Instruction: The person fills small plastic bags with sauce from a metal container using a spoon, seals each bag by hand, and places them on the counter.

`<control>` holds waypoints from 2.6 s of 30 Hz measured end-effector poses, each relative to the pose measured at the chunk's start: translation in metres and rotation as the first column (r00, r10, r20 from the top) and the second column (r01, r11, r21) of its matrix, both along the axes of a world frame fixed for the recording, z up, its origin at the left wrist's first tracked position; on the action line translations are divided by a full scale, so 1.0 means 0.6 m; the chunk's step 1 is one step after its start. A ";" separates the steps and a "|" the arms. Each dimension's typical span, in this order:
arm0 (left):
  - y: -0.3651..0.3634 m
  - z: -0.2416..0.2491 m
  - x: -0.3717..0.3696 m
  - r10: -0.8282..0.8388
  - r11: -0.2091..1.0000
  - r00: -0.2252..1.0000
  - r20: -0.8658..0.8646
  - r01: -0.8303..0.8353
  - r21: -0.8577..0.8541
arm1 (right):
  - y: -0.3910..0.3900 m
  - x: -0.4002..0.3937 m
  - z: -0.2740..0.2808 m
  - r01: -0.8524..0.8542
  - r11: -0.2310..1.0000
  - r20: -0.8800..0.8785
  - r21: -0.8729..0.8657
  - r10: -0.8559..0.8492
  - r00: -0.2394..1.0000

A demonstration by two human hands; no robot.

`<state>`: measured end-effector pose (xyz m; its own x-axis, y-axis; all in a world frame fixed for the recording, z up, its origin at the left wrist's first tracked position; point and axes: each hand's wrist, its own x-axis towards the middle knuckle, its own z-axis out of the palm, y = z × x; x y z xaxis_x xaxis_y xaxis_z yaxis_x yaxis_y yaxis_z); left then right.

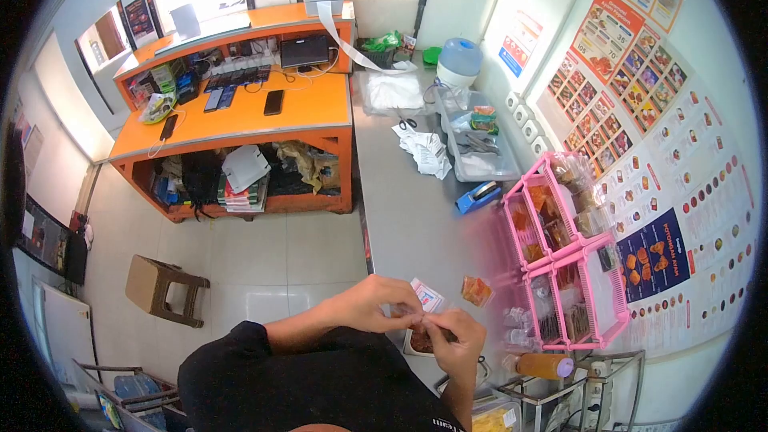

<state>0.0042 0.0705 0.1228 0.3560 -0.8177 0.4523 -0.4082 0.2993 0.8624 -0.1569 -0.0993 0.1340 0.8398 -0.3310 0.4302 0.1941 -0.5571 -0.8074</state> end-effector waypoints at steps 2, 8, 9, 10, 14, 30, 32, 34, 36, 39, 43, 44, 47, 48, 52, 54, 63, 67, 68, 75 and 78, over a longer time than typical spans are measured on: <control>-0.005 -0.008 -0.001 -0.021 0.999 1.000 0.013 0.021 -0.032 | -0.001 0.001 0.001 -0.010 0.999 0.024 -0.043 0.011 1.000; -0.014 -0.031 -0.017 0.020 0.999 0.998 0.061 -0.022 0.036 | -0.011 -0.010 -0.014 0.015 0.997 0.002 -0.069 -0.015 1.000; -0.015 -0.033 -0.018 0.026 0.998 0.997 0.070 -0.030 0.055 | -0.011 -0.013 -0.014 0.025 0.998 -0.018 -0.060 -0.026 1.000; -0.017 -0.038 -0.019 0.029 0.999 0.996 0.083 -0.033 0.043 | -0.009 -0.018 -0.015 0.036 0.998 -0.039 -0.049 -0.038 0.999; -0.022 -0.057 -0.019 0.032 0.999 0.996 0.082 -0.034 0.026 | -0.014 -0.032 -0.034 0.078 0.997 -0.052 -0.007 -0.078 0.996; -0.019 -0.102 -0.026 0.053 0.980 0.998 0.031 -0.058 0.190 | -0.027 -0.069 -0.068 0.159 0.986 -0.139 0.049 -0.151 0.979; -0.021 -0.111 -0.025 0.023 0.979 1.000 0.013 -0.026 0.202 | -0.033 -0.071 -0.079 0.165 0.984 -0.135 0.067 -0.155 0.979; -0.021 -0.117 -0.026 0.018 0.974 1.000 0.005 -0.019 0.226 | -0.033 -0.074 -0.082 0.156 0.983 -0.126 0.096 -0.144 0.982; -0.023 -0.121 -0.027 0.017 0.965 1.000 0.008 -0.019 0.262 | -0.032 -0.076 -0.085 0.151 0.979 -0.113 0.138 -0.136 0.984; -0.025 -0.125 -0.029 0.005 0.966 1.000 -0.011 -0.002 0.259 | -0.034 -0.083 -0.095 0.162 0.979 -0.125 0.124 -0.147 0.981; -0.028 -0.124 -0.028 -0.007 0.954 0.999 -0.039 0.018 0.298 | -0.036 -0.086 -0.094 0.163 0.977 -0.137 0.135 -0.144 0.980; -0.028 -0.124 -0.029 -0.005 0.952 0.999 -0.049 0.020 0.307 | -0.037 -0.086 -0.093 0.169 0.976 -0.147 0.140 -0.148 0.978; -0.029 -0.126 -0.026 0.005 0.944 0.999 -0.054 0.013 0.330 | -0.038 -0.084 -0.093 0.189 0.968 -0.197 0.167 -0.155 0.968; -0.029 -0.128 -0.024 0.009 0.941 0.999 -0.050 0.008 0.337 | -0.039 -0.083 -0.097 0.199 0.963 -0.227 0.185 -0.155 0.961; -0.026 -0.174 -0.009 0.086 0.928 0.996 -0.019 -0.073 0.366 | -0.054 -0.071 -0.161 0.299 0.909 -0.309 0.289 -0.207 0.928; -0.014 -0.205 0.012 0.141 0.906 0.990 -0.021 -0.121 0.405 | -0.074 -0.063 -0.191 0.344 0.888 -0.349 0.305 -0.232 0.908; -0.008 -0.193 0.043 0.150 0.868 0.981 0.122 -0.189 0.459 | -0.265 -0.104 -0.277 0.792 0.611 -0.300 0.021 -0.752 0.587; -0.010 -0.202 0.036 0.156 0.858 0.983 0.097 -0.183 0.480 | -0.399 -0.185 -0.355 0.642 0.576 -0.459 -0.506 -0.810 0.364; -0.012 -0.201 0.034 0.151 0.855 0.984 0.096 -0.179 0.487 | -0.413 -0.191 -0.366 0.615 0.545 -0.483 -0.570 -0.828 0.286; -0.019 -0.199 0.028 0.164 0.853 0.983 0.082 -0.183 0.488 | -0.450 -0.209 -0.376 0.463 0.511 -0.588 -0.725 -0.809 -0.028; -0.023 -0.193 0.027 0.164 0.849 0.980 0.113 -0.199 0.489 | -0.446 -0.209 -0.376 0.431 0.537 -0.610 -0.725 -0.791 -0.041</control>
